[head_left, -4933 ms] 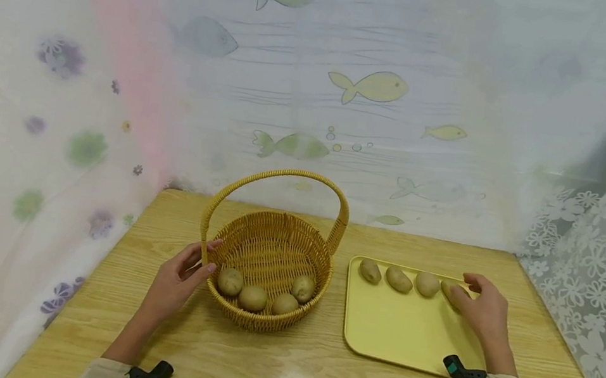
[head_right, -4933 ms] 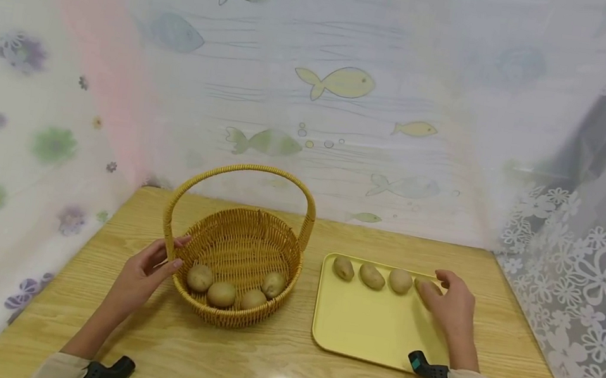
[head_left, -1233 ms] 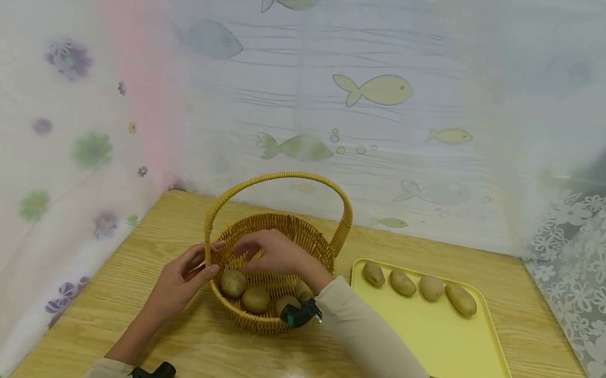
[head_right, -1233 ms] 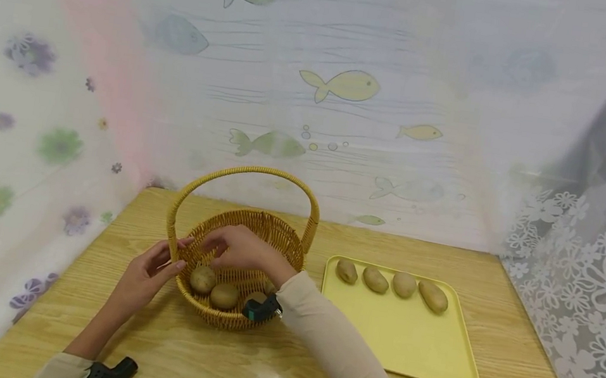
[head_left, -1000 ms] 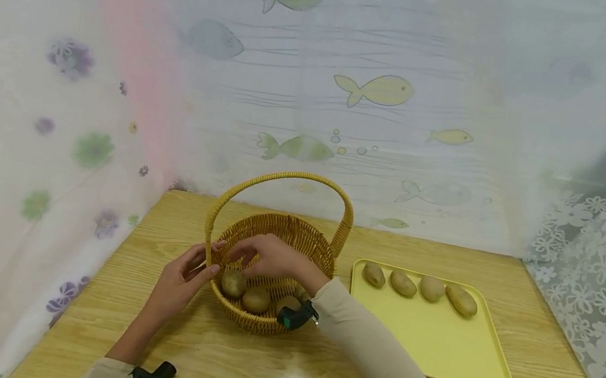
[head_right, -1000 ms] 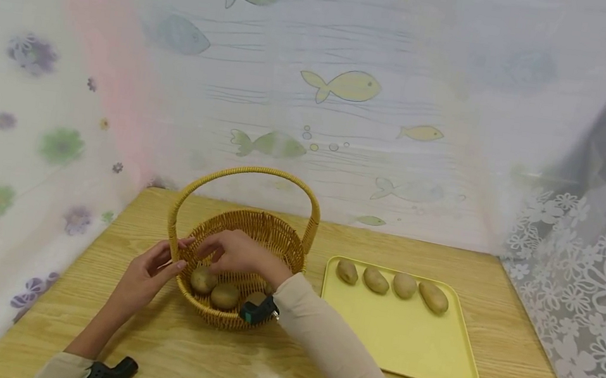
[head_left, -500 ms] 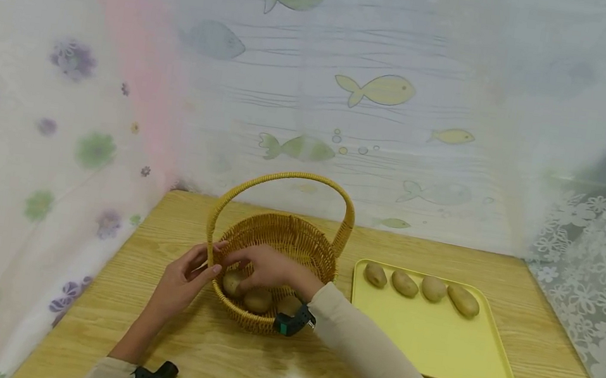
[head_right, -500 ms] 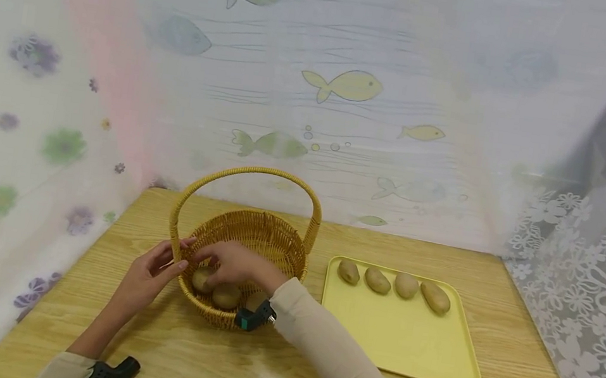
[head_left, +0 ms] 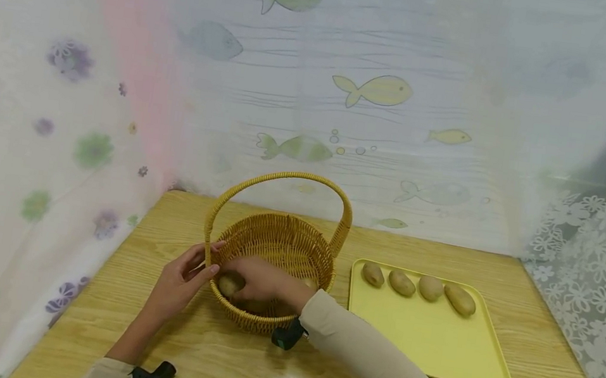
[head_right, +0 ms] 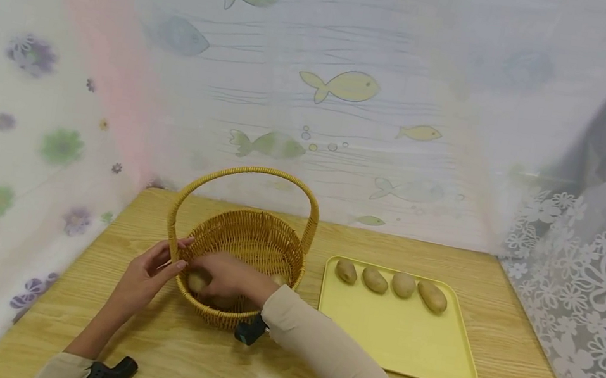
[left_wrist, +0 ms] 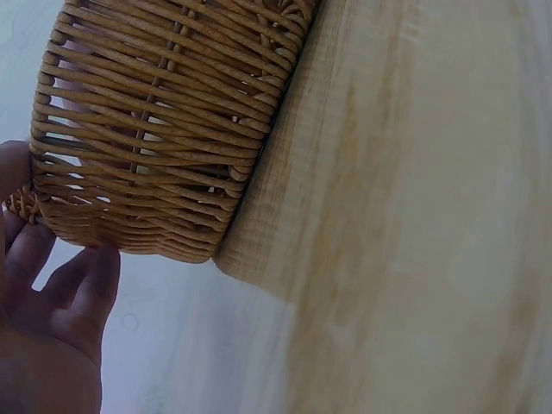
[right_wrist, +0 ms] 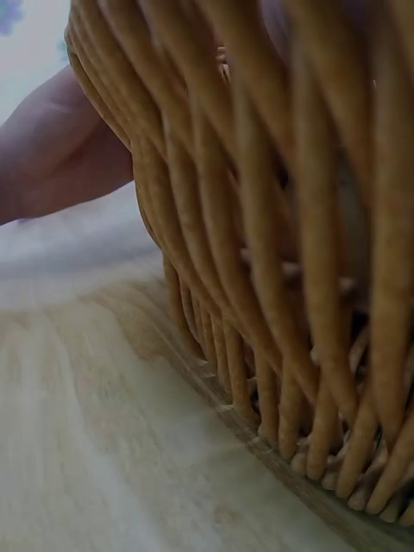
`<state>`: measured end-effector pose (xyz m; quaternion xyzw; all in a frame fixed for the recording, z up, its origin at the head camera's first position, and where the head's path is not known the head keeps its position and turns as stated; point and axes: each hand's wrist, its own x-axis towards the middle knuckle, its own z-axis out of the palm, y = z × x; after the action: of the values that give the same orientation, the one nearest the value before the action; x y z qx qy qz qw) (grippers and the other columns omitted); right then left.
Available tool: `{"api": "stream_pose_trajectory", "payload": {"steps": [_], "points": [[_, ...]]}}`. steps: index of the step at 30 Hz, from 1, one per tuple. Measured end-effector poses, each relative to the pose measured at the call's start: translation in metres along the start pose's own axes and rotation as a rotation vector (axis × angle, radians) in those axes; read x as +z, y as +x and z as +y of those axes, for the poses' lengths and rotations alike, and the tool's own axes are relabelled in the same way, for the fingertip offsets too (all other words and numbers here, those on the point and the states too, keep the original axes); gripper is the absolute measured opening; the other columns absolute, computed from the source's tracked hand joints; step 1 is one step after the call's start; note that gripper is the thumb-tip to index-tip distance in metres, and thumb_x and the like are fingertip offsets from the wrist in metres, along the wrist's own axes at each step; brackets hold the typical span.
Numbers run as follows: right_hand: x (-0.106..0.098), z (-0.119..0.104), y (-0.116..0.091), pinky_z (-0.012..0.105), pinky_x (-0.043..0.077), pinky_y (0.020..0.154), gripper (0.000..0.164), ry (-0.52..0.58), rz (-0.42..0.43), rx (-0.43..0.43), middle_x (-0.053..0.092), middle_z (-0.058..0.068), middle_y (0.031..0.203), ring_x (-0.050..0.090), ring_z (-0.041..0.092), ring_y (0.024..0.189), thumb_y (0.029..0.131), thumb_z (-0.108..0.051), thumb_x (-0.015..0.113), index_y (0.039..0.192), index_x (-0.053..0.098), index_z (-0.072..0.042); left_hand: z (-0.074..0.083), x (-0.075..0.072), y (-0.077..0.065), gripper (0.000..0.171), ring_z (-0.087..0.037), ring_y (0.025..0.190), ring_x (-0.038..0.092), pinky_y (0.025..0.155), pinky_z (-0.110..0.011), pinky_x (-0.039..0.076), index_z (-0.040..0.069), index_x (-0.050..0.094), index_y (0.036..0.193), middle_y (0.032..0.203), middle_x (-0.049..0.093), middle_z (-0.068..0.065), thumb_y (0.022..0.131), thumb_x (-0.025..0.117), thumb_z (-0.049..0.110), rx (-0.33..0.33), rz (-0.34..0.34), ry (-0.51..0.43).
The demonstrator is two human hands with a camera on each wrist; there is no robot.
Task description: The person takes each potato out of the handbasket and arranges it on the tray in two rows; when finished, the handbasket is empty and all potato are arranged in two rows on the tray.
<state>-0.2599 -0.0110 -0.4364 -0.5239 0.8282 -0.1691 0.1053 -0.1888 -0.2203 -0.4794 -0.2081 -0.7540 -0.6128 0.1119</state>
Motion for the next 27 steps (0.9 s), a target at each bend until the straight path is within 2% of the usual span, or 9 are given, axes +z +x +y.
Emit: {"api": "stream_pose_trajectory", "payload": {"steps": [6,18,23,27], "points": [[-0.001,-0.002,-0.003,0.02,0.049,0.092,0.051,0.084,0.03,0.045,0.068,0.005,0.128,0.061,0.01,0.111,0.089,-0.01,0.083,0.136,0.065,-0.005,-0.001,0.0,0.0,0.041,-0.026,0.145,0.042,0.108,-0.025,0.045,-0.001,0.054,0.145,0.153,0.052,-0.015,0.106,0.062,0.007,0.005,-0.005,0.001],[-0.009,-0.001,-0.008,0.017,0.051,0.08,0.05,0.217,0.085,0.085,0.069,0.002,0.123,0.061,0.007,0.102,0.087,-0.012,0.085,0.133,0.068,-0.007,0.0,-0.001,0.0,0.04,-0.028,0.144,0.044,0.11,-0.024,0.043,-0.001,0.054,0.144,0.153,0.052,-0.017,0.106,0.063,0.008,-0.007,0.005,0.002],[-0.018,-0.002,-0.015,0.018,0.053,0.078,0.056,0.28,0.118,0.095,0.069,0.005,0.126,0.063,0.008,0.099,0.085,-0.011,0.087,0.137,0.066,-0.005,-0.001,-0.001,0.0,0.038,-0.028,0.144,0.044,0.109,-0.026,0.045,0.0,0.055,0.143,0.154,0.051,-0.015,0.106,0.063,0.007,0.0,-0.006,-0.009],[-0.025,-0.001,-0.022,0.019,0.055,0.08,0.058,0.349,0.148,0.124,0.068,0.001,0.128,0.064,0.007,0.102,0.086,-0.013,0.089,0.139,0.065,-0.006,-0.001,-0.001,0.0,0.039,-0.026,0.144,0.044,0.108,-0.026,0.046,0.003,0.056,0.144,0.154,0.052,-0.013,0.106,0.063,0.009,-0.001,-0.003,0.003]]}}
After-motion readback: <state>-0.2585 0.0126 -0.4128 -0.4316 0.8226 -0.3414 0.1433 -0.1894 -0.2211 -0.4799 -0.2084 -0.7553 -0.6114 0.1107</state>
